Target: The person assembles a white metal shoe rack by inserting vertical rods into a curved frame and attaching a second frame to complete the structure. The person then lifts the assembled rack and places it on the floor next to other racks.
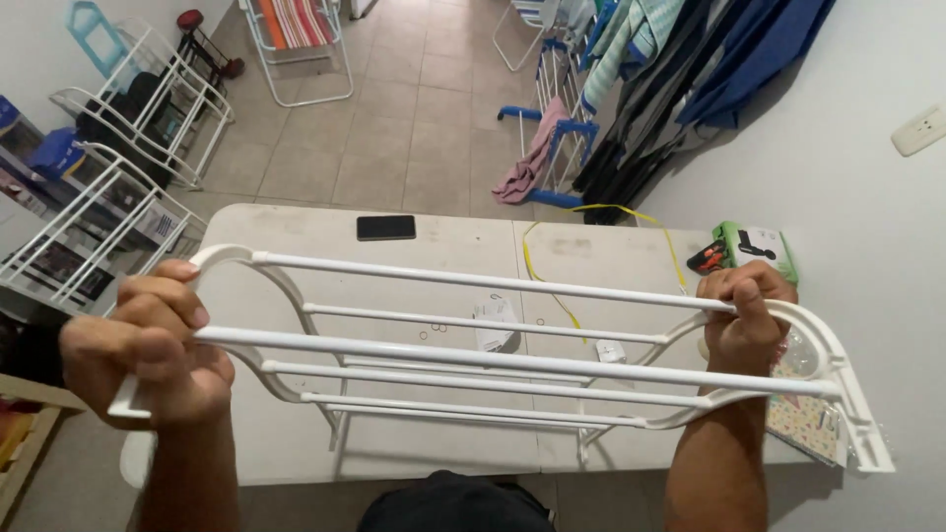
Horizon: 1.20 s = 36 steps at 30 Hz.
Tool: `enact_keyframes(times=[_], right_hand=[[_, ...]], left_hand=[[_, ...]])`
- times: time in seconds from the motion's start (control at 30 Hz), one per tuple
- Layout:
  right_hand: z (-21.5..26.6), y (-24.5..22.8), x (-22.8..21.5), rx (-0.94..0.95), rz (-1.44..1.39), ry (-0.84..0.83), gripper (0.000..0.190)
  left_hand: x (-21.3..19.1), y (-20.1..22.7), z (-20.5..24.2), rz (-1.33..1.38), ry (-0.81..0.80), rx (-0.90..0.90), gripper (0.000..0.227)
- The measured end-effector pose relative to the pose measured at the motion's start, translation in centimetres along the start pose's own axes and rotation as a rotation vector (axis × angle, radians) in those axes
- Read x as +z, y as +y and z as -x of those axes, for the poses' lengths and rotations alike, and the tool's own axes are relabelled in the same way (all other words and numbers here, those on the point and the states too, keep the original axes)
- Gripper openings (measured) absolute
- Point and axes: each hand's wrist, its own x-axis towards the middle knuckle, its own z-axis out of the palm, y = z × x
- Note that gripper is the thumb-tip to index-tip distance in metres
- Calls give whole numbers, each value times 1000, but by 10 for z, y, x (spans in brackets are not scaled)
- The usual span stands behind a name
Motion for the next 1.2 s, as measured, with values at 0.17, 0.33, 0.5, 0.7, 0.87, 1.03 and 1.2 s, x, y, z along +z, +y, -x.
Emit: enact_keyframes(times=[0.17, 0.33, 0.5, 0.7, 0.87, 1.03, 1.2], right_hand=[[4, -40, -1, -239, -272, -310, 42], [45, -60, 0, -429, -141, -425, 70], [31, -65, 13, -412, -42, -321, 24], [33, -89, -21, -394, 12, -206, 35], [31, -98, -25, -543, 167, -273, 40], [32, -100, -23, -554, 134, -301, 56], [32, -108, -13, -495, 163, -302, 26]], left_hand=[[12, -3, -16, -101, 178, 10, 29], [12, 0, -16, -153, 193, -20, 30], [-14, -2, -15, 3, -84, -153, 27], [15, 35, -81, 59, -726, 39, 50], [9, 51, -80, 44, -669, 1, 43], [10, 77, -78, -50, -614, -147, 46], [0, 77, -79, -54, -703, -174, 43]])
